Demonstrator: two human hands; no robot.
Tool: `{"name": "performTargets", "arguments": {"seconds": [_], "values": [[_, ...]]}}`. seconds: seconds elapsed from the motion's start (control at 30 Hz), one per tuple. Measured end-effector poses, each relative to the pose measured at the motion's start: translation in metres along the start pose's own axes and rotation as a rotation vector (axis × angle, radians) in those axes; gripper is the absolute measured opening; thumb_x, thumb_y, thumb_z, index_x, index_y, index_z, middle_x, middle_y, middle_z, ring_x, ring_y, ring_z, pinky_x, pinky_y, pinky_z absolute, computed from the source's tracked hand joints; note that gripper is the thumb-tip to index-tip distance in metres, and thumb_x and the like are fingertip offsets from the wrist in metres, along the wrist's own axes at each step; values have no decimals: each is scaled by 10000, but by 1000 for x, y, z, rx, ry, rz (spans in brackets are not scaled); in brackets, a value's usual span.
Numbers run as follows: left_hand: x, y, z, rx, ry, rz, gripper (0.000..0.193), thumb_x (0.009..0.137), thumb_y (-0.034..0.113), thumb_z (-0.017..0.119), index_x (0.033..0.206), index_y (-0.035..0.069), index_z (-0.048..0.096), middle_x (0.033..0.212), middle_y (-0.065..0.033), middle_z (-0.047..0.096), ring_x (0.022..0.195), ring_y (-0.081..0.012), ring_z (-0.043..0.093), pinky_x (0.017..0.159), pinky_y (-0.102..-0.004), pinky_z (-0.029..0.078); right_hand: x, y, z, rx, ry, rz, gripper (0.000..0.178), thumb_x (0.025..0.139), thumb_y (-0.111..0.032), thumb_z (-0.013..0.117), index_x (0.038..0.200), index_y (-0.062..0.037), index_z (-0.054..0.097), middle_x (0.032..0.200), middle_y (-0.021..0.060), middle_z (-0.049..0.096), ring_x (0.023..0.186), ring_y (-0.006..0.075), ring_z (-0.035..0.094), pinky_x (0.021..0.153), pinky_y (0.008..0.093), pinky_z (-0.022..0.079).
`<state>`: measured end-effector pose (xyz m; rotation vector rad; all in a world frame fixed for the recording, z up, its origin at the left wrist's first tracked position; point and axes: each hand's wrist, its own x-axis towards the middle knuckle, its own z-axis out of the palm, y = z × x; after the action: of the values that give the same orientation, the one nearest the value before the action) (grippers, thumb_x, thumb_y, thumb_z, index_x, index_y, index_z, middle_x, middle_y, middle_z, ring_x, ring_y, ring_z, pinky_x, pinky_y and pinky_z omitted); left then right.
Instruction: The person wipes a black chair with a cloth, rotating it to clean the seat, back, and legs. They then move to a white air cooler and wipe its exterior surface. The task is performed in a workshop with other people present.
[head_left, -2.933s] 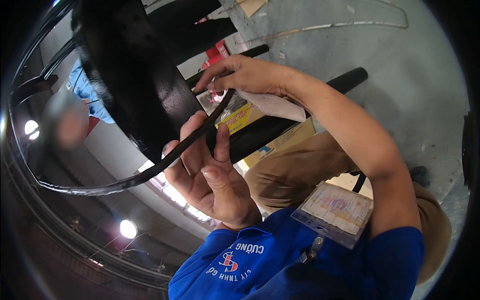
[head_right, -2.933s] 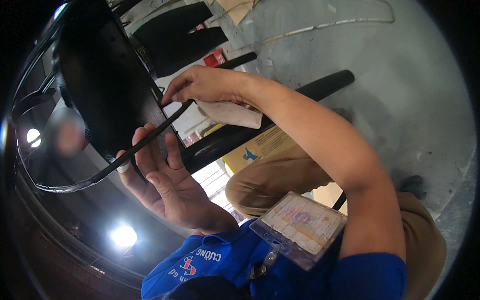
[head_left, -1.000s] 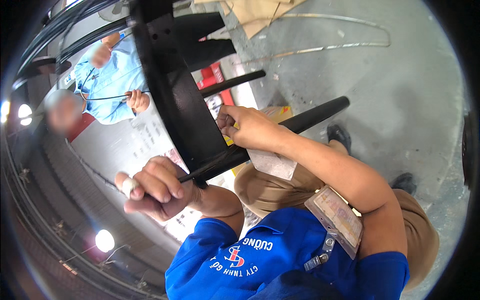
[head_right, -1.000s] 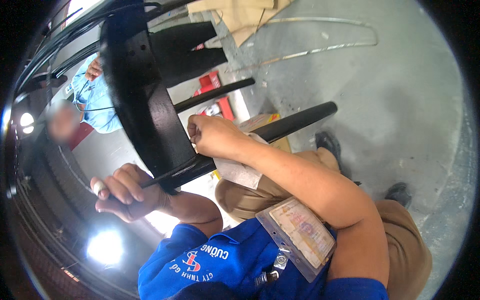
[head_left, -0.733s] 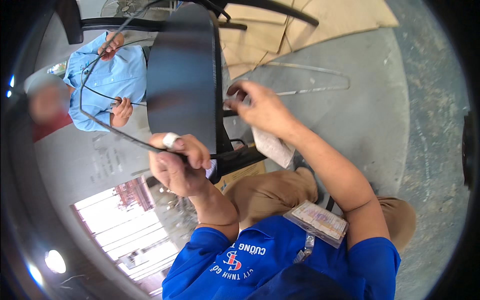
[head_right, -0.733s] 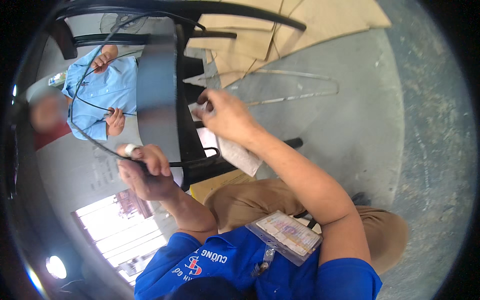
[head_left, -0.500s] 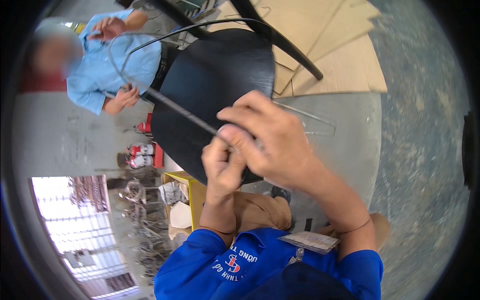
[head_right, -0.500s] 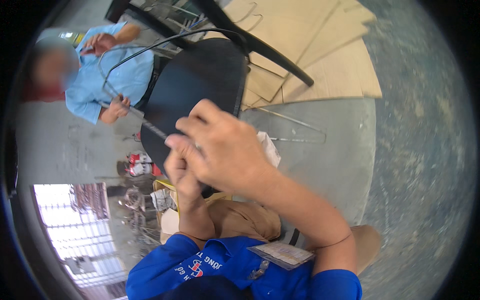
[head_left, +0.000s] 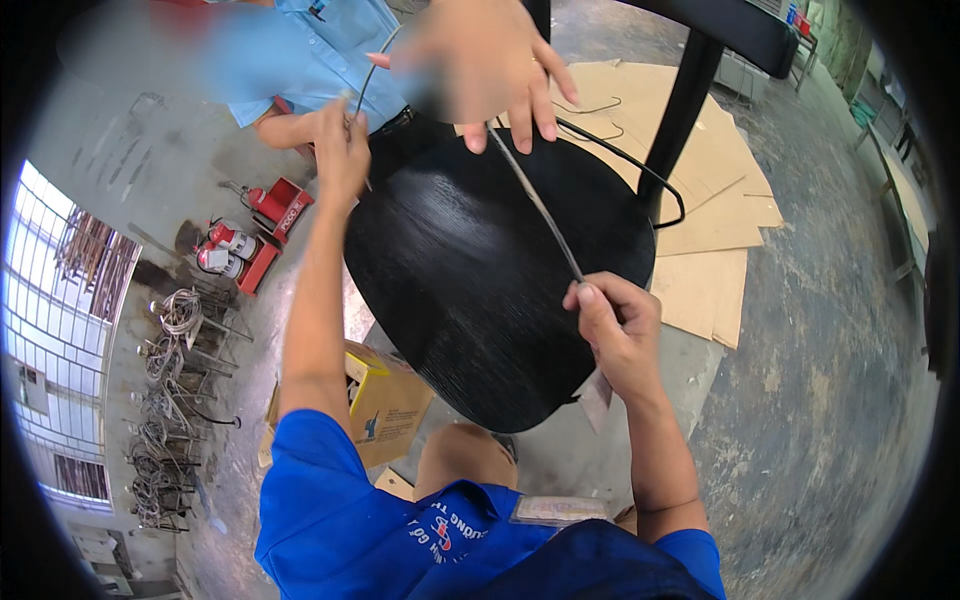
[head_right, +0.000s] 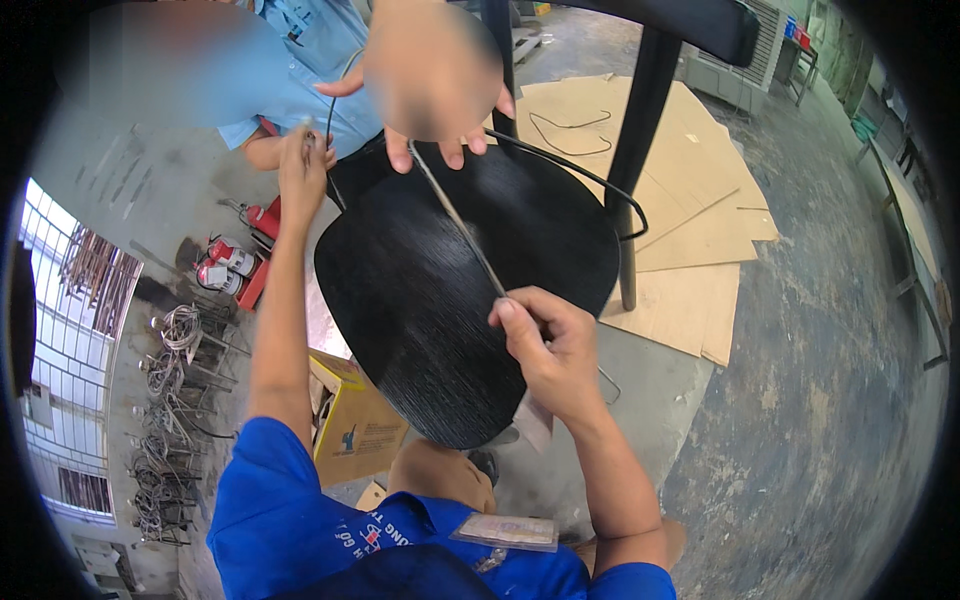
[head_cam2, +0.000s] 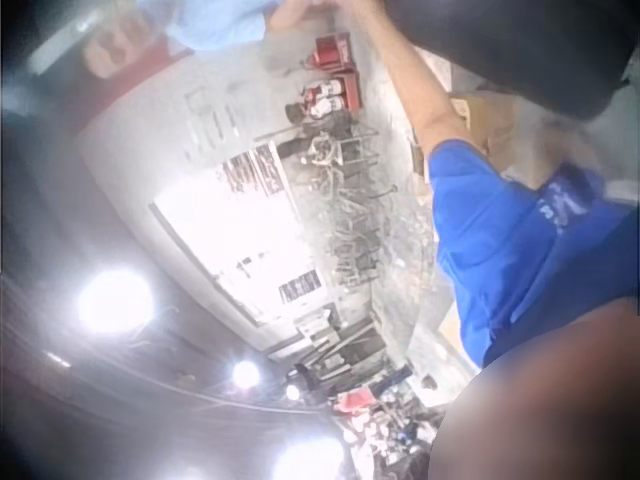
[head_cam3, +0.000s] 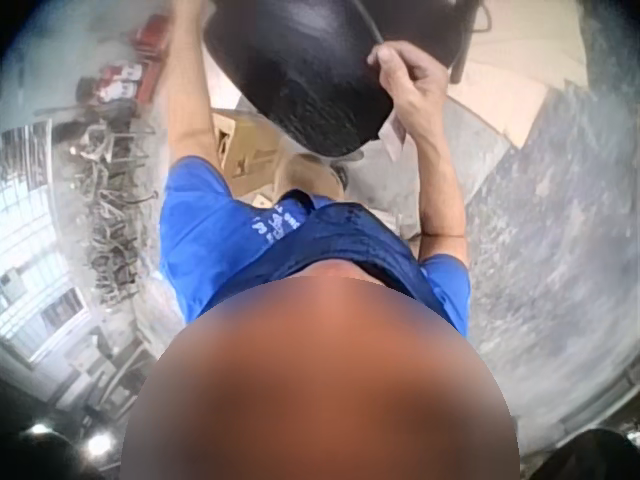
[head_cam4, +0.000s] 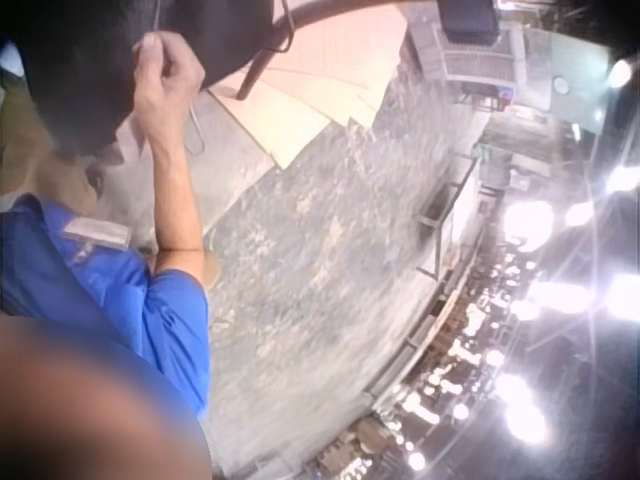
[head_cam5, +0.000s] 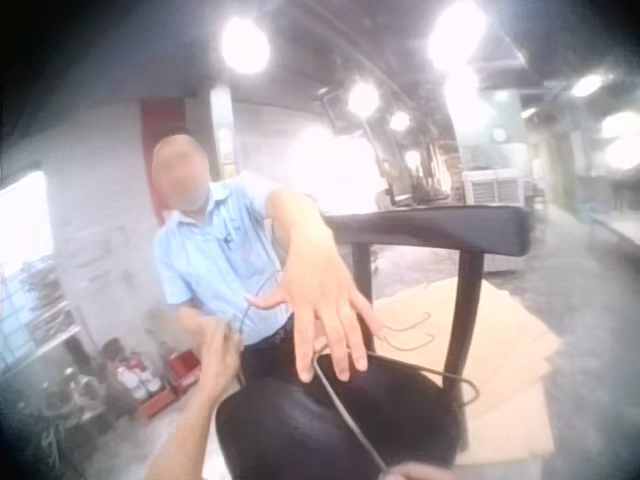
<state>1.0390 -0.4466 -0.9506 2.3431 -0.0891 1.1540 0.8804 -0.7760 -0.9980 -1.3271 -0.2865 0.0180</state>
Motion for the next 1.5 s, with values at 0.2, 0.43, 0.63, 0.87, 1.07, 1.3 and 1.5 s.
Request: {"name": "performTargets", "arguments": {"seconds": [0.2, 0.43, 0.63, 0.87, 1.07, 1.3, 1.5], "values": [[77, -74, 32, -397, -452, 142, 261, 1002, 269, 414, 1087, 84, 578, 720, -9, 526, 673, -116, 504, 624, -257, 438, -2, -5, 0, -129, 54, 59, 197, 896, -154, 592, 759, -18, 633, 567, -40, 483, 514, 23, 423, 466, 187, 308], [63, -7, -3, -348, -213, -38, 244, 956, 188, 501, 823, 13, 606, 692, 3, 525, 687, -80, 456, 640, -248, 404, 4, -63, -13, -293, 130, 159, 207, 877, -170, 608, 747, -11, 637, 591, -23, 511, 521, 43, 437, 467, 208, 316], [89, 28, -41, -306, -236, -122, 210, 928, 195, 535, 853, 27, 637, 813, -100, 652, 787, -181, 614, 742, -305, 472, 16, -144, -18, -409, 124, 142, 270, 882, -179, 589, 689, 10, 603, 551, -12, 480, 494, 47, 414, 444, 212, 289], [132, 96, -116, -185, -251, -209, 206, 916, 237, 540, 901, 74, 664, 796, -110, 669, 764, -288, 652, 687, -363, 488, -1, -250, -37, -432, 41, 183, 277, 911, -209, 547, 728, -1, 556, 558, -17, 434, 481, 57, 381, 440, 249, 298], [161, 144, -204, -220, -258, -216, 220, 913, 275, 548, 924, 79, 648, 775, -131, 650, 730, -323, 631, 635, -402, 454, -34, -318, -12, -481, 29, 146, 290, 907, -250, 561, 704, -44, 541, 557, -16, 420, 473, 56, 361, 414, 242, 297], [193, 193, -322, -190, -121, -148, 244, 891, 319, 574, 899, 92, 664, 727, -131, 646, 682, -324, 628, 595, -417, 445, -60, -379, 26, -477, 320, -64, 307, 904, -269, 577, 691, -52, 536, 541, -19, 391, 464, 53, 352, 411, 237, 287], [207, 230, -427, -66, 30, -171, 243, 870, 342, 599, 904, 111, 666, 730, -110, 656, 696, -317, 635, 614, -419, 458, -68, -441, 57, -350, 238, -140, 313, 903, -278, 585, 693, -51, 537, 535, -20, 381, 456, 53, 355, 406, 234, 285]]}}
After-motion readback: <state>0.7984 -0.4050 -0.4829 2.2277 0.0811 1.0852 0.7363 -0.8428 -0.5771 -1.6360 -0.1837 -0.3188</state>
